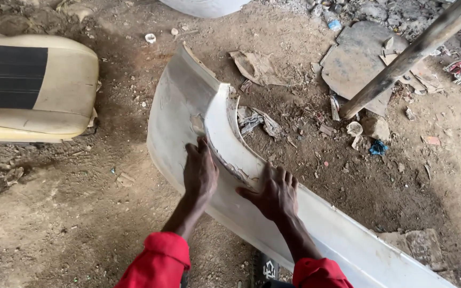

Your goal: The person uses a sanding block to sand the surface of a white car bumper. The person holds the bumper with one hand while sanding with the other, working along the curved edge and flat surfaces.

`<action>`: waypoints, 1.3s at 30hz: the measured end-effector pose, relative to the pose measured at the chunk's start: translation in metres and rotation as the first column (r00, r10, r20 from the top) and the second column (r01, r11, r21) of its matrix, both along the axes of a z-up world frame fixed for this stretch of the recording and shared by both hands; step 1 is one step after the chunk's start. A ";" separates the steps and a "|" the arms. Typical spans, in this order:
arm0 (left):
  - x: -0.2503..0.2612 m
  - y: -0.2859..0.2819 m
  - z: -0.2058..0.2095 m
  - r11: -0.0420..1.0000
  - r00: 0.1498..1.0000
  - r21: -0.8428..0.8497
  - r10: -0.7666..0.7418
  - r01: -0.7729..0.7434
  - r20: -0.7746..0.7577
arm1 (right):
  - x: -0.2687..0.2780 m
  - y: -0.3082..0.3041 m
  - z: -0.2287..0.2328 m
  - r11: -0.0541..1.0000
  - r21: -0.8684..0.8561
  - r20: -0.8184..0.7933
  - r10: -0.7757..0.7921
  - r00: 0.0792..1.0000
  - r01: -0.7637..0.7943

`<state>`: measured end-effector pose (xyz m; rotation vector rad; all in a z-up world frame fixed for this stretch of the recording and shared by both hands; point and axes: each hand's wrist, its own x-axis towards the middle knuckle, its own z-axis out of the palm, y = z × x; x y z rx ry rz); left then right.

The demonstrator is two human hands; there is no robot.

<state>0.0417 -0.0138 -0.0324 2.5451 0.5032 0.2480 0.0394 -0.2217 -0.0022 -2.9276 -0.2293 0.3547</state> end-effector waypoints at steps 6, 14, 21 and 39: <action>-0.017 -0.015 0.012 0.996 0.999 -0.092 -0.021 0.018 -0.026 | 0.004 -0.002 -0.006 1.000 -0.017 0.009 0.004 1.000 -0.004; -0.013 -0.001 0.024 0.989 1.000 -0.150 -0.009 0.012 0.025 | 0.005 -0.010 -0.015 1.000 0.025 0.019 0.013 1.000 -0.014; -0.038 -0.026 0.086 0.969 1.000 -0.248 0.001 -0.001 -0.002 | 0.006 -0.012 -0.029 0.999 0.002 0.067 0.038 0.997 -0.038; -0.029 -0.015 0.027 0.983 0.999 -0.185 -0.022 0.017 -0.029 | 0.001 -0.005 -0.009 1.000 0.012 -0.007 0.013 1.000 -0.013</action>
